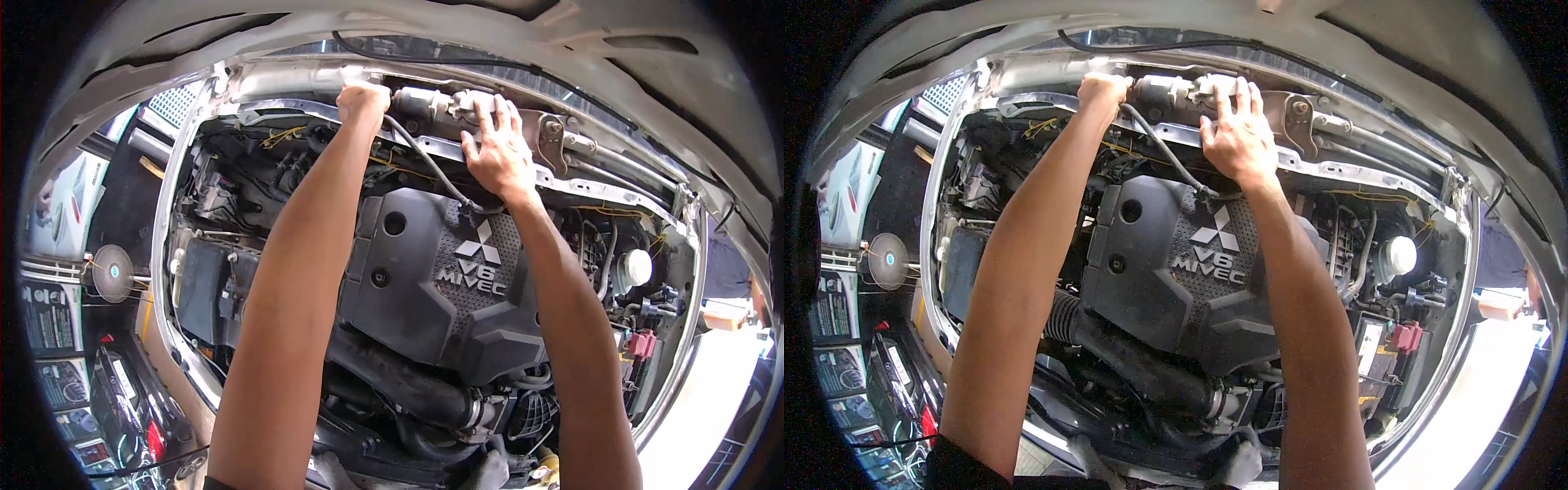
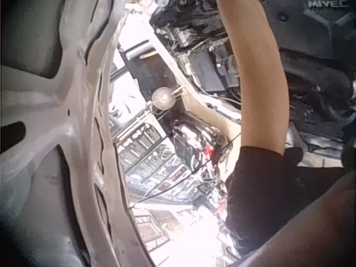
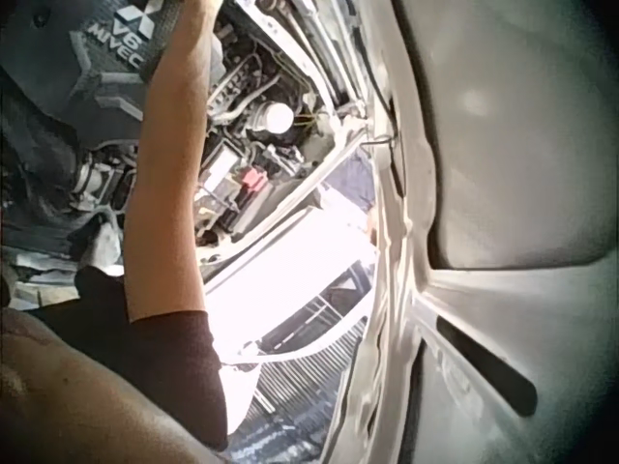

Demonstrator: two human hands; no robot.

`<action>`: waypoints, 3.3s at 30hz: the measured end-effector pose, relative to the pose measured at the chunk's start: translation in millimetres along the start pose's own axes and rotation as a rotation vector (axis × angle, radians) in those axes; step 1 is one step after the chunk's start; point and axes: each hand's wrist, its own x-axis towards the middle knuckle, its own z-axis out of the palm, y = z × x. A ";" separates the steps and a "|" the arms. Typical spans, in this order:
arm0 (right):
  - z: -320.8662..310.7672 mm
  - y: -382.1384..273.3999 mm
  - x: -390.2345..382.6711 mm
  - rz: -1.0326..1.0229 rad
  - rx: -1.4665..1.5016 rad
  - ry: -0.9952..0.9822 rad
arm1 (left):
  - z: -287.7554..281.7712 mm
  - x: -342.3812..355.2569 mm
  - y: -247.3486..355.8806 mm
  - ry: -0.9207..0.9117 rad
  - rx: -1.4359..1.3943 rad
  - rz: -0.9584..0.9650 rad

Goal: Removing and inspecting components within a vehicle's engine bay.

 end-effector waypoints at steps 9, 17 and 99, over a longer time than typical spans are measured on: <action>-0.4 8.7 -3.8 0.019 0.007 -0.005 | -8.4 -34.0 36.7 -0.149 0.176 0.017; 3.6 16.0 -7.4 0.032 0.019 0.031 | 0.4 -41.9 45.7 -0.159 0.585 0.291; 65.7 -117.3 127.2 -0.030 -0.718 -0.108 | -54.2 -233.9 -100.5 -0.031 0.179 0.756</action>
